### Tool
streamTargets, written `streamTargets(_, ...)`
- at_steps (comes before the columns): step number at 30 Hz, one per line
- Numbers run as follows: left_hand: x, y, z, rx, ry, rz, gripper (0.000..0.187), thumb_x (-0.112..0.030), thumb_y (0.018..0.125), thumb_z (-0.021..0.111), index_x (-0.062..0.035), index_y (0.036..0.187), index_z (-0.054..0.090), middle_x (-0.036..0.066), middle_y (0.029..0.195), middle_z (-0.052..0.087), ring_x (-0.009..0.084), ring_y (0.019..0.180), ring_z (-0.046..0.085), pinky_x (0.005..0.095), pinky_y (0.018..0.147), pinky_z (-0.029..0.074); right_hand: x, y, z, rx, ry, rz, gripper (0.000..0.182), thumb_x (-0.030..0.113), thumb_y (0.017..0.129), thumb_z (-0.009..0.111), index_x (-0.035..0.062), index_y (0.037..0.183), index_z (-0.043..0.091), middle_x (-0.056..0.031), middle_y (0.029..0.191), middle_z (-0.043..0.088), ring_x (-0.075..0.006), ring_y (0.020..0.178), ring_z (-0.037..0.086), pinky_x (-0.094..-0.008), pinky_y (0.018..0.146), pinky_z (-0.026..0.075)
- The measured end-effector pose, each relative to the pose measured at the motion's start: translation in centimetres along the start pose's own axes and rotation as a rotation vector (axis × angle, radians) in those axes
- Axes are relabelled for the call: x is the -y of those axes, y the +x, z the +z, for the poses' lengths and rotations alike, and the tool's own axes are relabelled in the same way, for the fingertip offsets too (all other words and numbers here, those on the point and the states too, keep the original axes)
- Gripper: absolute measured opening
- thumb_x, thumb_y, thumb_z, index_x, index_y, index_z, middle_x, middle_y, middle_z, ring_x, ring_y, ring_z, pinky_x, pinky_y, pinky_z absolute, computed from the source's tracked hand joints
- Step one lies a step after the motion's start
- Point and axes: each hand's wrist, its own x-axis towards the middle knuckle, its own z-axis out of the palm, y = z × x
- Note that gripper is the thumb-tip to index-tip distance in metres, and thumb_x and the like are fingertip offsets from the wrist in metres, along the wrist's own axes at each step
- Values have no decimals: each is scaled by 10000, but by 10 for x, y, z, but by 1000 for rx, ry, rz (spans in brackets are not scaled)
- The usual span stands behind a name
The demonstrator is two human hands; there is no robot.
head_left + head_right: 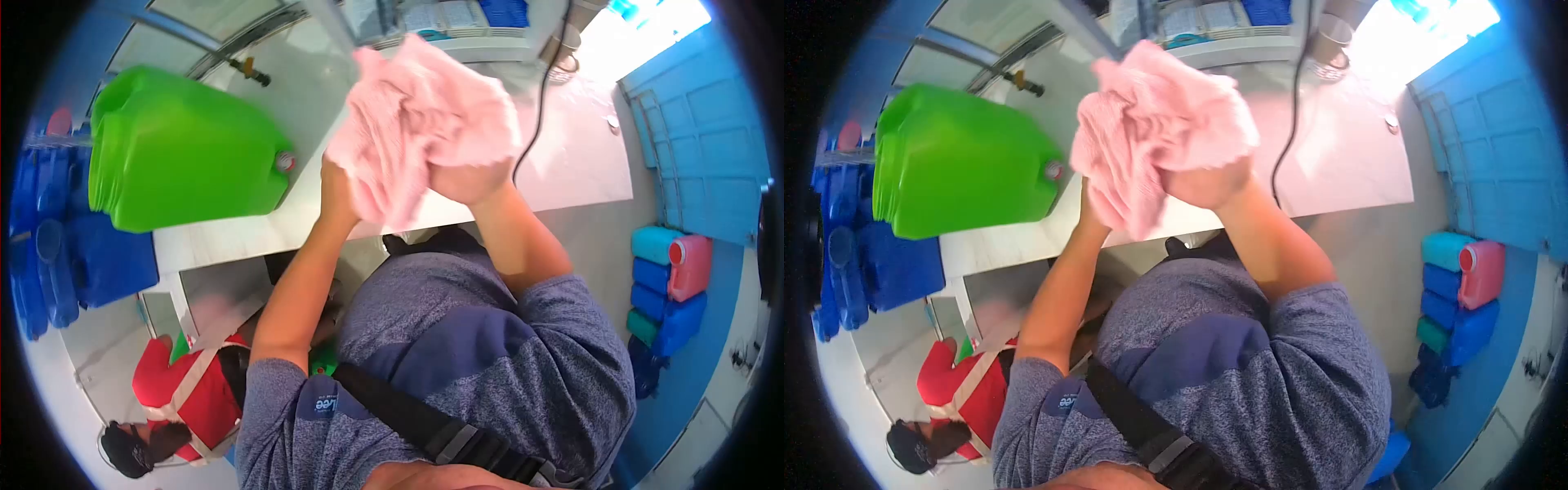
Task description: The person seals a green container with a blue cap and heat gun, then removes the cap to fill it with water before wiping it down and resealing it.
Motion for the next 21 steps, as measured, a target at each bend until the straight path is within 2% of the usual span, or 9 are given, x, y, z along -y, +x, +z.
streamTargets(3, -19, 56, 48, 128, 105, -12, 712, -320, 832, 724, -22, 1416, 448, 231, 1398, 490, 395, 1297, 472, 459, 1072, 387, 51, -39, -19, -204, -615, 41, 425, 64, 880, 619, -95, 1260, 519, -171, 1220, 630, -242, 1057, 640, -349, 935, 532)
streamTargets(8, -69, 102, 100, 458, 585, -354, 661, -414, 816, 711, -71, 1355, 543, 196, 1313, 585, 389, 1203, 565, 445, 987, 462, 77, -70, -37, -269, -613, -39, 477, 89, 881, 623, -63, 1313, 489, -168, 1250, 604, -232, 1106, 618, -348, 957, 510)
streamTargets(11, -77, 109, 95, 521, 596, -389, 641, -471, 807, 703, -100, 1319, 600, 175, 1262, 643, 386, 1146, 621, 436, 937, 507, 79, -79, -49, -266, -544, -25, 515, 97, 879, 621, -38, 1352, 469, -163, 1285, 582, -225, 1144, 599, -340, 968, 495)
streamTargets(13, -57, 108, 75, 560, 439, -172, 578, -400, 825, 713, -80, 1292, 598, 152, 1184, 683, 364, 1076, 658, 426, 927, 519, 80, -81, -54, -245, -502, -11, 541, 102, 877, 620, -21, 1378, 455, -159, 1308, 568, -219, 1169, 586, -335, 976, 484)
streamTargets(15, -54, 101, 64, 462, 136, -240, 526, -331, 839, 728, -60, 1270, 596, 134, 1146, 698, 335, 1046, 674, 412, 928, 525, 79, -82, -56, -212, -478, 17, 568, 107, 875, 619, -4, 1404, 442, -155, 1331, 554, -214, 1194, 574, -330, 984, 474)
streamTargets(17, -64, 88, 42, 279, -586, -382, 422, -179, 860, 753, -34, 1218, 585, 103, 1141, 693, 223, 1022, 681, 372, 935, 535, 78, -81, -59, -142, -513, 64, 596, 112, 873, 618, 13, 1430, 428, -152, 1354, 540, -209, 1219, 561, -324, 991, 464)
streamTargets(19, -101, 80, 14, 184, -846, -409, 339, -54, 871, 742, -33, 1169, 582, 95, 1138, 677, 148, 1045, 656, 326, 948, 530, 80, -79, -59, -17, -743, 117, 624, 117, 872, 617, 30, 1455, 415, -148, 1377, 525, -204, 1245, 549, -319, 999, 454)
streamTargets(20, -96, 74, 2, 188, -817, -314, 431, -246, 916, 744, -26, 1243, 570, 103, 1216, 659, 179, 1111, 641, 359, 991, 508, 76, -74, -56, 105, -1133, 84, 619, 107, 862, 603, 43, 1452, 427, -166, 1383, 524, -250, 1266, 539, -348, 1020, 445)
streamTargets(21, -104, 68, -3, 144, -800, -319, 431, -246, 916, 744, -26, 1243, 570, 103, 1216, 659, 179, 1111, 641, 359, 991, 508, 76, -58, -37, 135, -1133, 374, 614, 109, 841, 606, 52, 1433, 451, -180, 1364, 537, -282, 1272, 533, -368, 1036, 435)
